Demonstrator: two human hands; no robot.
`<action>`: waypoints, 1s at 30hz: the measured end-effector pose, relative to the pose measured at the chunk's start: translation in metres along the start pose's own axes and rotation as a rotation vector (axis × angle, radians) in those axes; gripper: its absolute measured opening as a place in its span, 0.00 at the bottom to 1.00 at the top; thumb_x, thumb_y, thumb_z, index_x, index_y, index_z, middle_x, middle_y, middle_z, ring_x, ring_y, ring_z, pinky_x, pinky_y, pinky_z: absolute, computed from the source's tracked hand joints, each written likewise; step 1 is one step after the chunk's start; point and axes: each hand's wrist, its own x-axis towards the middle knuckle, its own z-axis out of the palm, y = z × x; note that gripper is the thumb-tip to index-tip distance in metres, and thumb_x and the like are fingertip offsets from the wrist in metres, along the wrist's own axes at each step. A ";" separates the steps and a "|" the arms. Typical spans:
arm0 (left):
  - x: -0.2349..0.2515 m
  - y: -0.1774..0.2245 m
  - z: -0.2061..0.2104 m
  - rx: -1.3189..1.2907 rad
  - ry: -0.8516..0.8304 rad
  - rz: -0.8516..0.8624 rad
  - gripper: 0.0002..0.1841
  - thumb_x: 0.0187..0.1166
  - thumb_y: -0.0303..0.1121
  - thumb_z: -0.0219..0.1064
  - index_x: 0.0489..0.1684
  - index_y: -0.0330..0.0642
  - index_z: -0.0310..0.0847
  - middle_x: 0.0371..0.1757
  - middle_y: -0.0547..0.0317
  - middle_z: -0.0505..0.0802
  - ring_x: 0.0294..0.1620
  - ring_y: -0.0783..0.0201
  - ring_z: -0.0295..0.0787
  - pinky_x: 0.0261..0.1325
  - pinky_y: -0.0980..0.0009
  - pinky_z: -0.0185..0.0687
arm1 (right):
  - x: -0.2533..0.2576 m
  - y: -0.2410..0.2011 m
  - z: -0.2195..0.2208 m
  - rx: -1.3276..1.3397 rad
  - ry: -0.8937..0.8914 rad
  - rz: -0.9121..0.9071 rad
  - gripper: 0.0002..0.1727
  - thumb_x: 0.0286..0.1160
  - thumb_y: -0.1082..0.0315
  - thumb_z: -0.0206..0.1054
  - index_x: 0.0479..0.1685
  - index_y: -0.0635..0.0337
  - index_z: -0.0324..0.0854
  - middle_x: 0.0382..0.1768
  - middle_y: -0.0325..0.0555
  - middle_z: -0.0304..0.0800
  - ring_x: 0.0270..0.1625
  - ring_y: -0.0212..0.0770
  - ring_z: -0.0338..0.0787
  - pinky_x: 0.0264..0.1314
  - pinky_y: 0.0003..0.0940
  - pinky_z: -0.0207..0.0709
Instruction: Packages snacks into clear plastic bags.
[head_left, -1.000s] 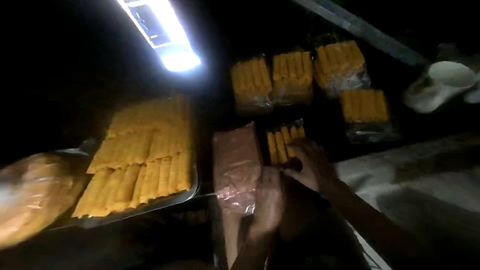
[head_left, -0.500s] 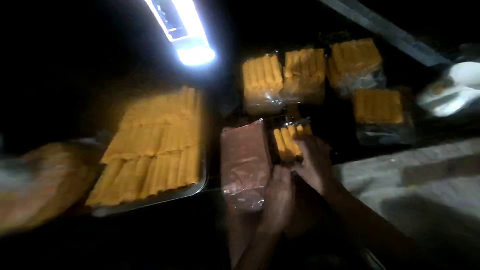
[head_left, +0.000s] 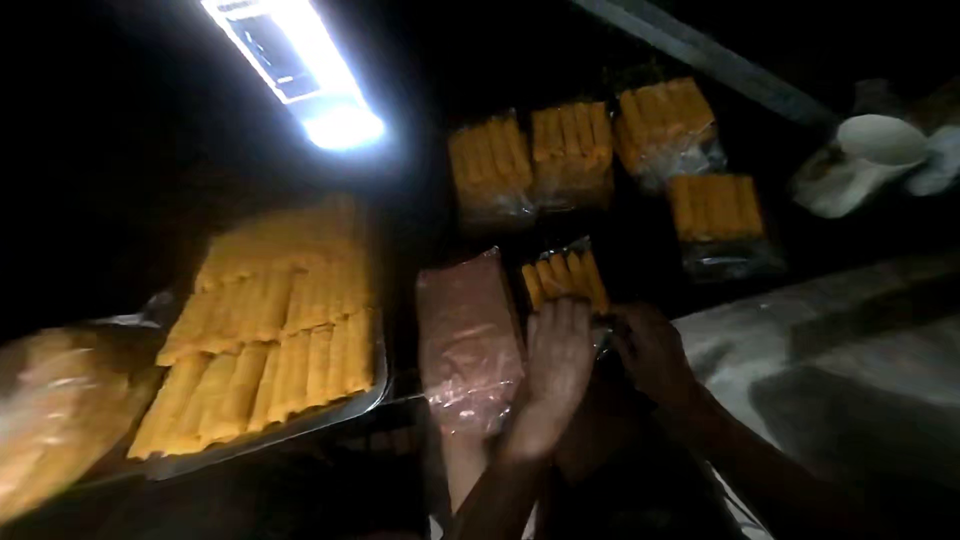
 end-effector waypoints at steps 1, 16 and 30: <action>0.007 0.000 0.007 -0.010 0.001 0.016 0.18 0.72 0.37 0.75 0.51 0.31 0.88 0.51 0.37 0.93 0.53 0.37 0.91 0.52 0.43 0.84 | -0.001 0.001 0.003 0.004 0.021 -0.016 0.14 0.77 0.74 0.64 0.57 0.70 0.87 0.52 0.63 0.92 0.56 0.61 0.93 0.61 0.54 0.86; -0.022 0.005 -0.046 0.092 -0.261 -0.247 0.18 0.76 0.23 0.69 0.65 0.33 0.82 0.61 0.33 0.88 0.50 0.37 0.93 0.48 0.45 0.90 | 0.003 0.004 -0.019 0.115 0.017 0.013 0.16 0.74 0.74 0.66 0.60 0.69 0.85 0.56 0.60 0.91 0.50 0.52 0.95 0.54 0.45 0.89; 0.124 0.044 -0.128 -0.410 -0.065 0.164 0.08 0.82 0.24 0.64 0.52 0.39 0.85 0.47 0.53 0.90 0.35 0.69 0.86 0.38 0.72 0.85 | 0.061 0.008 -0.163 0.465 0.334 -0.326 0.05 0.73 0.77 0.67 0.43 0.63 0.82 0.43 0.34 0.90 0.42 0.20 0.89 0.46 0.18 0.86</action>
